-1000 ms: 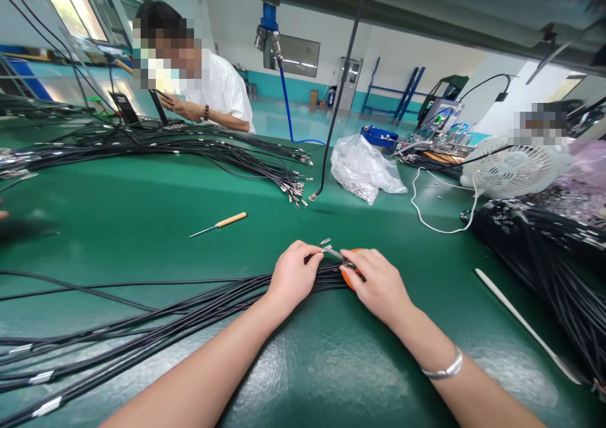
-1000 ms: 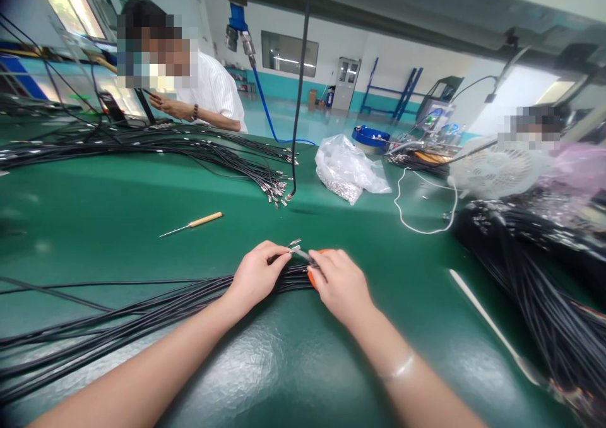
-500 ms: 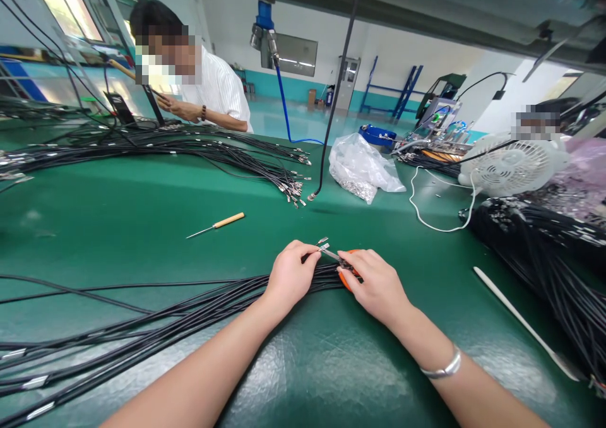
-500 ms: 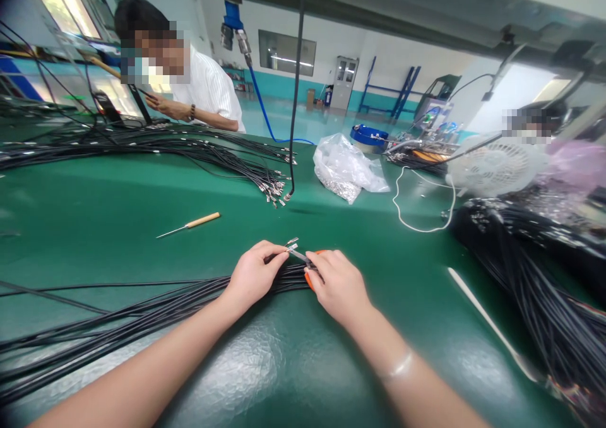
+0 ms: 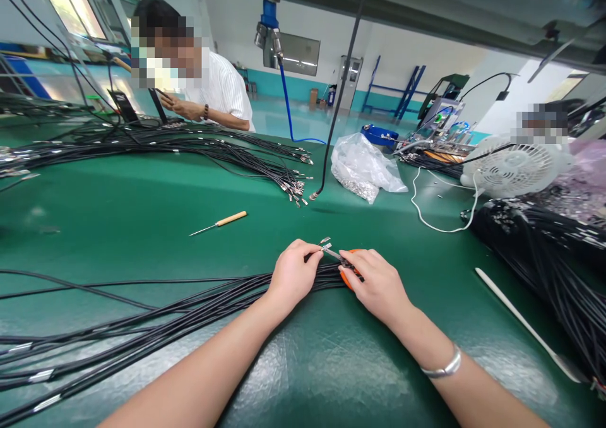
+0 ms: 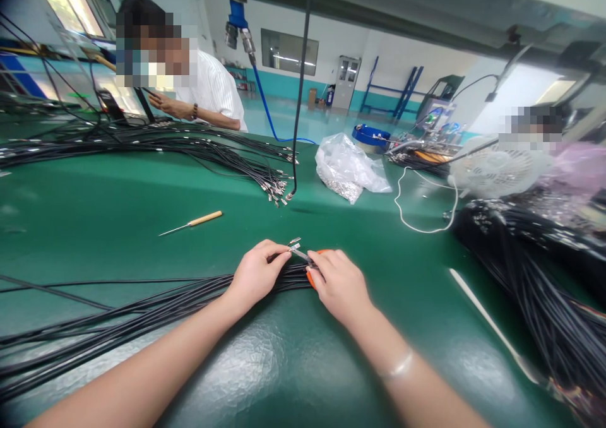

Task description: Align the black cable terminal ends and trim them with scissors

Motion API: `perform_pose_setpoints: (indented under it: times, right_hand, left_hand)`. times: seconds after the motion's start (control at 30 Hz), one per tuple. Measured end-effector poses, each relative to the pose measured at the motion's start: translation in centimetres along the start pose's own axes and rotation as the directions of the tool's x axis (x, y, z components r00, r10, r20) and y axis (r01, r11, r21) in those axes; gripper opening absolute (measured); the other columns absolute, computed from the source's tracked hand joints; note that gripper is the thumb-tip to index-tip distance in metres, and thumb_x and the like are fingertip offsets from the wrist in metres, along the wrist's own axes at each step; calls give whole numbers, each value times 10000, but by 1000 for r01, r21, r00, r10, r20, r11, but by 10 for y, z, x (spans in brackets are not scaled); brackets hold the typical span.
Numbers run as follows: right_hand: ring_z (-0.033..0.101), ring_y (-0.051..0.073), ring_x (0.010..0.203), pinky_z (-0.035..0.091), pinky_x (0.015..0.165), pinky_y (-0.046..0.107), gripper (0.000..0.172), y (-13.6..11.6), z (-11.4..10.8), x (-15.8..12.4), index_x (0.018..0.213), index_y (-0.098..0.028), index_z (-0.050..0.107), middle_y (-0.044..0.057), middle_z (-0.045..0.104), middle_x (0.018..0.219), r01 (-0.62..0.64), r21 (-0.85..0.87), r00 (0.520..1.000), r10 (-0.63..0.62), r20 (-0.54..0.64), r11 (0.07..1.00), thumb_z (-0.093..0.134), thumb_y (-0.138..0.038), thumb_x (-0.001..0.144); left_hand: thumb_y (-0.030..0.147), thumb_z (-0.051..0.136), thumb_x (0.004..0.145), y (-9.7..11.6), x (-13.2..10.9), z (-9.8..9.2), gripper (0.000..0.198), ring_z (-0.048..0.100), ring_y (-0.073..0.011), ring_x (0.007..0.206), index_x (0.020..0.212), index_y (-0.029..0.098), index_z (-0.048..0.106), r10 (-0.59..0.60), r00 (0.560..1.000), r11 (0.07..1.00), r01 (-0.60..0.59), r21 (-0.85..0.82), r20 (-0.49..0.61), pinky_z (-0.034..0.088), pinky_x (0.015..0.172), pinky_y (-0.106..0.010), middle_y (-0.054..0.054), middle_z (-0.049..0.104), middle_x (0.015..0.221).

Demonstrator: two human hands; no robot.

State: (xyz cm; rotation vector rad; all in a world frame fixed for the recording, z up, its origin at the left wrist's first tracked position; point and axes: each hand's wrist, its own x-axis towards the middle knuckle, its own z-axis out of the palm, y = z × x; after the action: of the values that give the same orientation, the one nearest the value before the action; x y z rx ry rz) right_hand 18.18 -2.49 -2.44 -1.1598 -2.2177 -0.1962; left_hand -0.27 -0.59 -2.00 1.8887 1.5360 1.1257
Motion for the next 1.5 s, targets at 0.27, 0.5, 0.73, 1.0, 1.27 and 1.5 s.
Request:
perform_pose_setpoints:
  times: [0.27,0.5,0.73,1.0,1.27,1.5]
  right_hand:
    - [549,210,855,475,769,330,251,3,1,-1,1143,-152,566,85,618,980,19,-51,998,-15,68,999,457,-229,931]
    - [561,202,844,482,750,313,243,7,5,-3,1144,-171,568,76,626,981,34,-64,998,-31,50,997,460,-224,933]
    - [552,197,865,477,768,319,238,7,1,-1,1145,-178,567,67,618,1001,30,46,999,-32,30,998,474,-225,931]
    - [559,213,844,483,756,338,240,4,3,0,1126,-176,570,80,619,977,-21,92,1000,21,-1,996,495,-230,905]
    - [578,184,860,477,793,303,217,11,-6,4,1102,-209,599,46,635,1001,-39,158,999,42,-15,987,516,-249,905]
    - [610,207,833,489,753,317,274,75,-47,-5,1057,-248,618,7,647,928,-509,-61,832,509,220,859,592,-203,788]
  left_hand:
    - [186,535,803,3,1,-1,158,592,-146,768,809,212,691,-20,1000,1000,20,18,20,454,753,-274,-5,622,790]
    - [206,529,800,2,0,-2,164,586,-146,754,817,217,692,-25,1000,1000,24,8,15,455,736,-277,-7,618,779]
    - [206,542,796,2,1,-3,157,592,-147,753,795,225,698,-22,1000,1000,22,-14,3,455,726,-270,0,632,767]
    - [191,552,799,2,1,-2,148,588,-143,752,805,220,697,-29,1000,1000,29,-11,6,448,724,-268,3,629,769]
    - [203,543,803,2,2,-4,153,593,-149,776,804,210,695,-33,999,999,33,-20,16,453,747,-270,-3,633,786]
    - [195,459,831,1,2,-8,234,586,-147,830,917,196,676,109,993,994,-110,17,48,461,792,-274,-17,619,874]
